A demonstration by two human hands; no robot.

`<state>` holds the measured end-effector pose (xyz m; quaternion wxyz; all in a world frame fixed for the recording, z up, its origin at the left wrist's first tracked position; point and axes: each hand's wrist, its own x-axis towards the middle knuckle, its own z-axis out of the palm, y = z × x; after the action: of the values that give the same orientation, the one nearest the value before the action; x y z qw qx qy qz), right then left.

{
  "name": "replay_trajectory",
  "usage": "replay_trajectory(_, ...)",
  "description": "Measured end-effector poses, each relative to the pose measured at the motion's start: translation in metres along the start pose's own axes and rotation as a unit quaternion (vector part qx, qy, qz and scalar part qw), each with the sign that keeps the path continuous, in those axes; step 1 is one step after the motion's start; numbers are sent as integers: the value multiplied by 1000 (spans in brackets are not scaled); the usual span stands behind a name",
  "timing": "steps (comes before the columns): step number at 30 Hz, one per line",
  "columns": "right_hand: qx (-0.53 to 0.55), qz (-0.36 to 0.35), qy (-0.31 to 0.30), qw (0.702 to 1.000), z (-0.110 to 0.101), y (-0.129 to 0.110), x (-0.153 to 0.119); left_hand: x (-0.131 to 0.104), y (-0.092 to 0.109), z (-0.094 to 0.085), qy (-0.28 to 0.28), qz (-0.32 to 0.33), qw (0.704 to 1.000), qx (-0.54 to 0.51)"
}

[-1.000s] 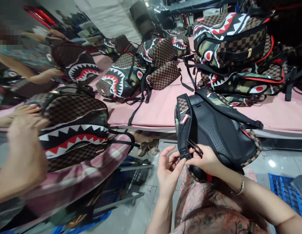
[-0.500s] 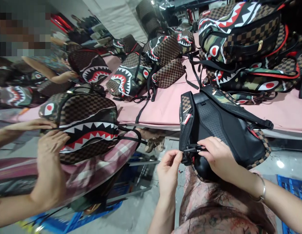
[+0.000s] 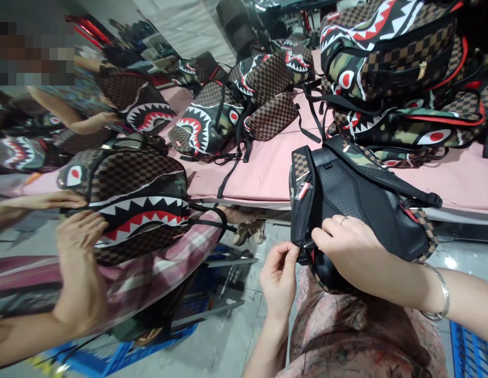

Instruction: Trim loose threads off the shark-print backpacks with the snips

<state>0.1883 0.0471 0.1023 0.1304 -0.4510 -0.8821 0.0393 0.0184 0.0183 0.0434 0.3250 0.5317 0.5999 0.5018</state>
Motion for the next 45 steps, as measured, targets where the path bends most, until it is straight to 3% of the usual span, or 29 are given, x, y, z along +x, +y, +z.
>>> replay_trajectory(3, 24, 2, 8, 1000, 4, 1, 0, -2, 0, 4, 40, -15, 999, -33)
replay_trajectory(6, 63, 2, 27, 998, 10, 6, 0, -3, 5, 7, 98, -86, 980, -150)
replay_trajectory(9, 92, 1, 38, 995, 13, 9, 0, -3, 7, 6, 95, -153, 951, -251)
replay_trajectory(16, 79, -3, 20, 997, 12, 2, 6, -3, 5, -3, 73, -155, 969, -179)
replay_trajectory(25, 38, -22, 32, 999, 15, -2, 9, -10, 12, -4, 48, -163, 967, -189)
replay_trajectory(30, 74, -29, 34, 996, 18, 2, 9, -12, 9, -5, 31, -147, 972, -179)
replay_trajectory(33, 148, -23, 35, 988, 20, 7, 11, -12, 4, -6, 32, -128, 976, -174)
replay_trajectory(35, 238, 20, 39, 970, 21, 9, 14, -12, 0, -5, 34, -116, 973, -195)
replay_trajectory(37, 353, 103, 46, 929, 23, 11, 20, -11, -2, -4, 29, -108, 967, -230)
replay_trajectory(39, 471, 172, 40, 864, 28, 10, 28, -10, -1, -1, 23, -97, 963, -249)
replay_trajectory(43, 639, 185, -66, 744, 43, 1, 48, -8, 5, 8, 23, -71, 972, -223)
replay_trajectory(45, 639, 204, -45, 741, 49, -4, 59, -6, 5, 12, 33, -62, 979, -192)
